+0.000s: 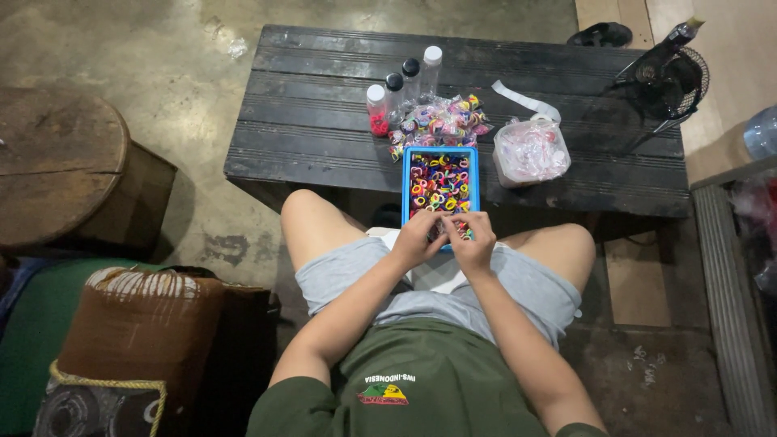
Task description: The person sorts small multicolored hair ties and decorative items into a blue plastic tray and a plastic bag, picking them up from a wooden table surface by hand.
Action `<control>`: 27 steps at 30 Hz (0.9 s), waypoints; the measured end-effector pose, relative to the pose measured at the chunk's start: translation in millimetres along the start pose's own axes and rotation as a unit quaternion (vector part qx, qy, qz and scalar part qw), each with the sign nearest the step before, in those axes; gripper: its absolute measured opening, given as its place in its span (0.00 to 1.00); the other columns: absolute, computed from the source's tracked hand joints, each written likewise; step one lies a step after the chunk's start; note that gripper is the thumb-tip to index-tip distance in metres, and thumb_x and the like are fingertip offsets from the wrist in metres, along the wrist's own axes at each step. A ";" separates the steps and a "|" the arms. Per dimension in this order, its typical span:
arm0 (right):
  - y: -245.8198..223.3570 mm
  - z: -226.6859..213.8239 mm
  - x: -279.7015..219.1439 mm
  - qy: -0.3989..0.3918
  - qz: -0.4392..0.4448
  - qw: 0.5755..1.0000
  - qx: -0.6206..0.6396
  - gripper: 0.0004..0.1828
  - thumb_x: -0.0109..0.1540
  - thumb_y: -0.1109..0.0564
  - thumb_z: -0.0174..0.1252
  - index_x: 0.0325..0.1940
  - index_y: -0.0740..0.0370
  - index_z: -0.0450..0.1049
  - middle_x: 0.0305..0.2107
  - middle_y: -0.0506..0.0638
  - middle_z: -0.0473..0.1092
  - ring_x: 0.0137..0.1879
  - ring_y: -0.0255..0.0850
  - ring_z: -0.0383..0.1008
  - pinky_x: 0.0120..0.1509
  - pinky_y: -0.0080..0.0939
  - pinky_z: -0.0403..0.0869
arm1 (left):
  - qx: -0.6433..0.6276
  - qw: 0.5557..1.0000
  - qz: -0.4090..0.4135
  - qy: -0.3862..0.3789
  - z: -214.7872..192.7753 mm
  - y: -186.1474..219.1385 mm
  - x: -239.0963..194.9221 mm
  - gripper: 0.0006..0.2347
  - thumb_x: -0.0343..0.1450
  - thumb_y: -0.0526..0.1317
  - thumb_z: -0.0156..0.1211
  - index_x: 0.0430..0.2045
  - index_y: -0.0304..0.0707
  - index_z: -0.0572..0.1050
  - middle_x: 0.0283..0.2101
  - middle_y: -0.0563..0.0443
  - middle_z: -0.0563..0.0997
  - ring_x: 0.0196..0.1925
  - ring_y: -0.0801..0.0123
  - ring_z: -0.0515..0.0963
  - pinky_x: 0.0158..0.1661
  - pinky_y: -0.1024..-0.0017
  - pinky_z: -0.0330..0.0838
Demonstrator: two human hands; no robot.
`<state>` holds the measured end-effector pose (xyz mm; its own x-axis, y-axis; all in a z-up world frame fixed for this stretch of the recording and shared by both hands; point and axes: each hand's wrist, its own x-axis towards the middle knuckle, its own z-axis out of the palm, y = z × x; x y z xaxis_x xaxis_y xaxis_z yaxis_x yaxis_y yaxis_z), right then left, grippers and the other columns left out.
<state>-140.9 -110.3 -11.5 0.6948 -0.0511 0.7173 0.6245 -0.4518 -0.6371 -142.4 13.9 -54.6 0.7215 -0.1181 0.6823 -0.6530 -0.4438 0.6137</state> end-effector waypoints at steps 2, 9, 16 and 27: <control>2.2 0.6 -1.1 -0.003 -0.012 1.000 0.000 0.07 0.47 0.62 0.67 0.24 0.56 0.74 0.20 0.46 0.69 0.29 0.42 0.69 0.36 0.35 0.69 | -0.003 1.000 0.002 0.002 -0.5 -0.4 1.0 0.14 0.58 0.34 0.60 0.36 0.32 0.70 0.29 0.44 0.73 0.32 0.57 0.73 0.37 0.67 0.69; -2.2 3.0 3.0 -0.020 -0.066 0.997 -0.017 0.05 0.49 0.64 0.63 0.24 0.60 0.73 0.25 0.46 0.70 0.35 0.42 0.68 0.42 0.37 0.68 | 0.006 1.000 -0.020 0.019 -7.8 2.1 3.3 0.13 0.60 0.37 0.59 0.36 0.34 0.71 0.27 0.47 0.73 0.31 0.60 0.73 0.36 0.69 0.69; 12.6 10.3 -5.9 -0.062 -0.095 0.992 -0.049 0.09 0.55 0.52 0.58 0.24 0.57 0.71 0.42 0.53 0.65 0.47 0.51 0.63 0.50 0.44 0.63 | 0.001 1.000 -0.015 0.026 -5.7 1.1 2.0 0.14 0.58 0.32 0.59 0.36 0.34 0.71 0.28 0.47 0.73 0.32 0.60 0.74 0.36 0.71 0.70; 16.3 13.8 -10.8 -0.115 -0.071 0.991 -0.017 0.14 0.59 0.50 0.51 0.24 0.59 0.70 0.42 0.54 0.66 0.50 0.52 0.64 0.57 0.49 0.60 | -0.028 0.997 -0.053 0.044 -6.6 2.4 -0.1 0.14 0.56 0.30 0.58 0.35 0.37 0.72 0.27 0.47 0.74 0.30 0.57 0.74 0.35 0.68 0.69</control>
<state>-133.4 -104.8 -33.6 0.6671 0.2180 0.7124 0.7115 -0.4700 -0.5224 -145.6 18.7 -50.6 0.7658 0.0072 0.6430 -0.5874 -0.3989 0.7041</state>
